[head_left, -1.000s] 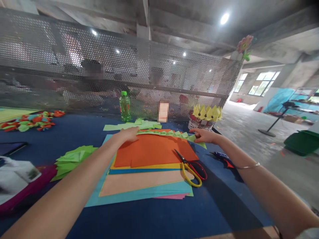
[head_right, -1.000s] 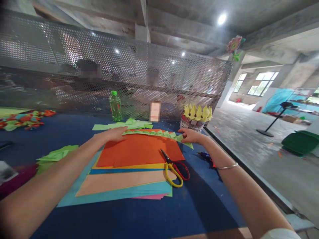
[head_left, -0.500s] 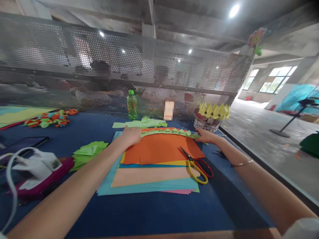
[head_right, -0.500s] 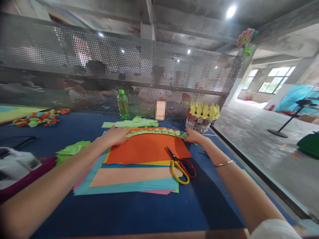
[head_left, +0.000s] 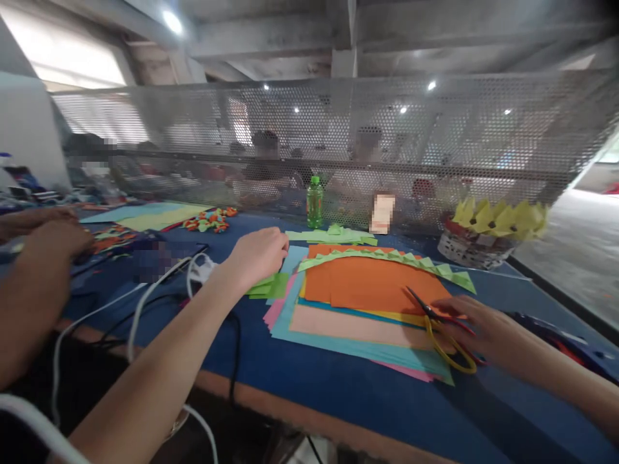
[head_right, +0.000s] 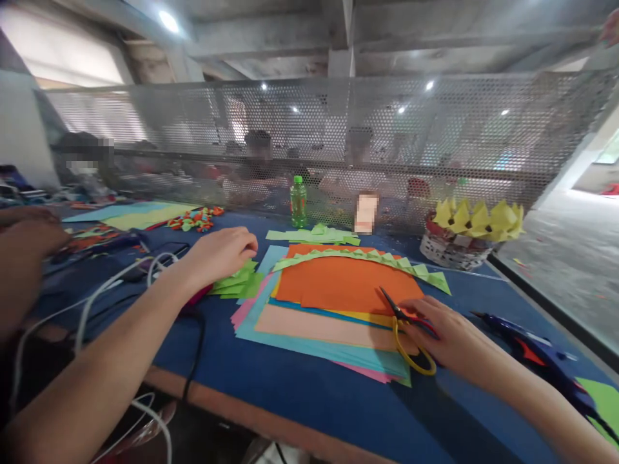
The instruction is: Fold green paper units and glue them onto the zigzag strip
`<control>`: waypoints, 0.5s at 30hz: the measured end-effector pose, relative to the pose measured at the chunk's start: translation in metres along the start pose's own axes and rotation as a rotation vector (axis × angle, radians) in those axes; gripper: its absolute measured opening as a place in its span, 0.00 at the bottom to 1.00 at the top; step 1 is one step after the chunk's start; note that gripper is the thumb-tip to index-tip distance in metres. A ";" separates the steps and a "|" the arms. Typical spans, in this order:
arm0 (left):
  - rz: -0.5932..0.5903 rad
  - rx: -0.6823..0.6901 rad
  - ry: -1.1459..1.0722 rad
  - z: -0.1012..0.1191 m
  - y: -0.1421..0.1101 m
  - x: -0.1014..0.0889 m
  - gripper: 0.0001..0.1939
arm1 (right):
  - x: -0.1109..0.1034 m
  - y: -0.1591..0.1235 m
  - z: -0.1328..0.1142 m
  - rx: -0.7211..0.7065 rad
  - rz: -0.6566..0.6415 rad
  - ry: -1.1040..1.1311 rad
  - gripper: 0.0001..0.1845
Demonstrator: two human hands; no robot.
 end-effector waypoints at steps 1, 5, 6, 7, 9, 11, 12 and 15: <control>-0.026 -0.009 0.007 -0.002 -0.003 0.006 0.14 | 0.004 -0.006 -0.001 -0.003 -0.018 0.035 0.21; -0.153 -0.039 0.024 -0.010 -0.001 0.036 0.16 | 0.012 -0.024 -0.004 -0.001 0.020 0.088 0.18; -0.181 -0.044 0.024 -0.011 0.002 0.042 0.16 | 0.013 -0.027 -0.005 0.002 0.034 0.085 0.18; -0.205 -0.046 0.022 -0.012 0.004 0.048 0.16 | 0.014 -0.031 -0.006 0.006 0.047 0.081 0.18; -0.236 -0.039 0.013 -0.013 0.008 0.059 0.17 | 0.017 -0.039 -0.010 0.006 0.060 0.074 0.20; -0.246 -0.022 -0.001 -0.010 0.009 0.067 0.17 | 0.020 -0.046 -0.017 -0.013 0.093 0.071 0.22; -0.246 -0.014 -0.008 -0.008 0.008 0.070 0.17 | 0.020 -0.049 -0.020 -0.025 0.112 0.070 0.22; -0.243 -0.008 -0.028 -0.001 0.006 0.078 0.16 | 0.021 -0.056 -0.030 -0.063 0.175 0.072 0.21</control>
Point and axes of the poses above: each hand's wrist, its own y-axis towards the middle knuckle, its own x-axis out of the palm, z = x × y, the point moved 2 cm from there along y, towards the middle knuckle, and after that the axes turned 14 degrees about y, right-handed, at the moved point
